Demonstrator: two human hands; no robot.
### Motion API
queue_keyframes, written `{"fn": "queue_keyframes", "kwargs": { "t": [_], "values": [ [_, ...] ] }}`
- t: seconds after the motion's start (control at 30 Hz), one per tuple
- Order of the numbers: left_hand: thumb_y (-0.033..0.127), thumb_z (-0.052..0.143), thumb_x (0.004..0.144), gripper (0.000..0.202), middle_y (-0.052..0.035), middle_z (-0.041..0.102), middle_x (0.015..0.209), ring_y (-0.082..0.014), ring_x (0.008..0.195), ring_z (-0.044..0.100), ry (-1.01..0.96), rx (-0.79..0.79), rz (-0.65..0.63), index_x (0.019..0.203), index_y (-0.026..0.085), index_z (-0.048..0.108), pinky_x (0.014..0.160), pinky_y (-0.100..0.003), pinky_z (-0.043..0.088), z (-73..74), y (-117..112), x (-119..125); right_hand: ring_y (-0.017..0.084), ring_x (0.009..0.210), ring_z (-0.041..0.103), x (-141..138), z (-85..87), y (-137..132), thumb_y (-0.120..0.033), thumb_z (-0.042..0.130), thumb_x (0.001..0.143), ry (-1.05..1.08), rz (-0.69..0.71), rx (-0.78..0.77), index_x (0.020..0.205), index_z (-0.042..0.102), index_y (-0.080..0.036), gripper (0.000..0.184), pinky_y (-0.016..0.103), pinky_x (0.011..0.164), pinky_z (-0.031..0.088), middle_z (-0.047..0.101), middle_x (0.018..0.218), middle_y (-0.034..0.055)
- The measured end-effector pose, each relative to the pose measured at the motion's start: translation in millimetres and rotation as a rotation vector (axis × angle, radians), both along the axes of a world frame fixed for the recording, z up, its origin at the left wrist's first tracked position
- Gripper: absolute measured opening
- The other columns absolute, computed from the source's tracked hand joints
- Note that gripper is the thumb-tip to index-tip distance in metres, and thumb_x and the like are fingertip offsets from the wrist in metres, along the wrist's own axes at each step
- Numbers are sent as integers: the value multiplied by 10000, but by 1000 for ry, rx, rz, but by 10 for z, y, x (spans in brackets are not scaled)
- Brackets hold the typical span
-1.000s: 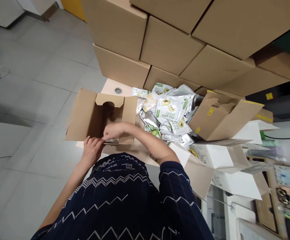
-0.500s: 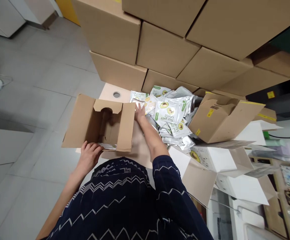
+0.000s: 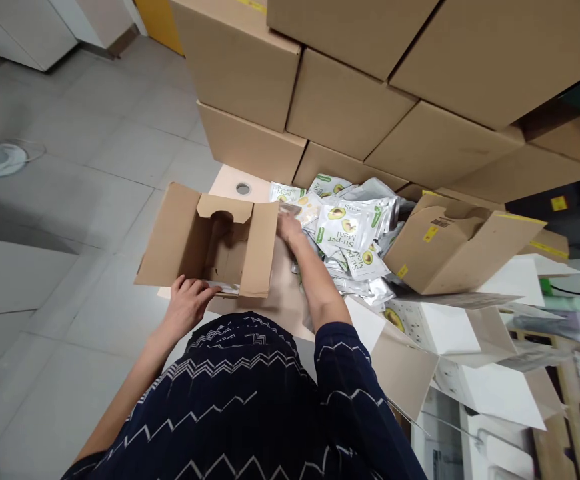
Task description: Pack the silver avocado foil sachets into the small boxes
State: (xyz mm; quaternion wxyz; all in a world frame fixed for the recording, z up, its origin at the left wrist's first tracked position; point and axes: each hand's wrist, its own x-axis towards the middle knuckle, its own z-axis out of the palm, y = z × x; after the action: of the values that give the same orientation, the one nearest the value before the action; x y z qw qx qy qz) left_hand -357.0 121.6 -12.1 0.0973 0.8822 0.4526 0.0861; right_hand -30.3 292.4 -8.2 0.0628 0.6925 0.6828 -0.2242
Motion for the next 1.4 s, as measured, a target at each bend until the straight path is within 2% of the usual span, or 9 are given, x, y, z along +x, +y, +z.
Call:
{"fn": "queue_keyframes", "kwargs": {
  "t": [0.13,0.23,0.33,0.43,0.6,0.8,0.93,1.17,1.4],
  "values": [
    [107,477,899,400,-77,680,976,-260,970,563,3,28,1,1159,303,708,1114,-546,300,-3,4,21,217,1125,617,362,65,97,-294,322,1045,369,-459,437,1227,648,-154,399,357,985,496,668,1248,141],
    [116,478,917,363,-74,701,995,-266,986,566,6,45,-9,1145,285,704,1105,-553,296,-9,6,33,175,896,656,527,212,13,-398,207,1056,489,-734,652,1266,596,-139,513,352,772,587,655,1147,122],
    [106,474,919,349,-72,725,1030,-273,1028,573,-15,40,-19,1124,273,702,1097,-561,291,-20,3,39,148,833,648,477,502,-274,-535,209,1039,692,-736,853,1321,552,-200,557,312,654,602,632,1069,67],
    [78,461,907,368,-68,736,1004,-258,985,588,-33,22,-16,1104,269,705,1091,-560,292,-21,-1,42,155,816,648,251,888,-659,-639,349,989,906,-600,955,1280,583,-253,537,298,608,595,613,974,36],
    [60,478,883,372,-67,738,963,-247,929,596,-55,16,-6,1080,271,711,1068,-541,310,6,1,50,168,837,649,-298,1269,-1029,-569,452,992,884,-212,725,1116,674,-253,405,310,671,559,652,945,38],
    [55,497,878,341,-58,743,946,-243,909,596,-46,20,-16,1044,261,714,1016,-500,333,26,19,57,166,898,628,-1036,988,-942,-322,408,1033,585,248,248,1014,693,-189,315,278,776,435,714,1000,66],
    [75,505,889,321,-60,738,935,-244,923,593,-34,24,-14,1056,254,713,992,-482,341,18,29,64,179,828,633,-1295,842,-902,-273,413,1014,314,382,-68,1032,688,-183,290,267,645,340,734,1008,104],
    [80,517,887,306,-57,736,918,-243,919,595,-50,28,-9,1045,251,716,981,-475,343,17,27,70,198,911,666,-1281,844,-842,-244,372,1018,225,464,-145,1148,676,-187,336,268,671,373,733,1123,125],
    [95,515,899,285,-74,725,982,-248,952,614,-65,17,-5,1053,249,699,984,-483,361,18,20,72,270,1045,683,-1419,700,-792,-292,499,958,77,582,-346,1167,709,-177,318,295,712,451,713,1232,143]
  ]
}}
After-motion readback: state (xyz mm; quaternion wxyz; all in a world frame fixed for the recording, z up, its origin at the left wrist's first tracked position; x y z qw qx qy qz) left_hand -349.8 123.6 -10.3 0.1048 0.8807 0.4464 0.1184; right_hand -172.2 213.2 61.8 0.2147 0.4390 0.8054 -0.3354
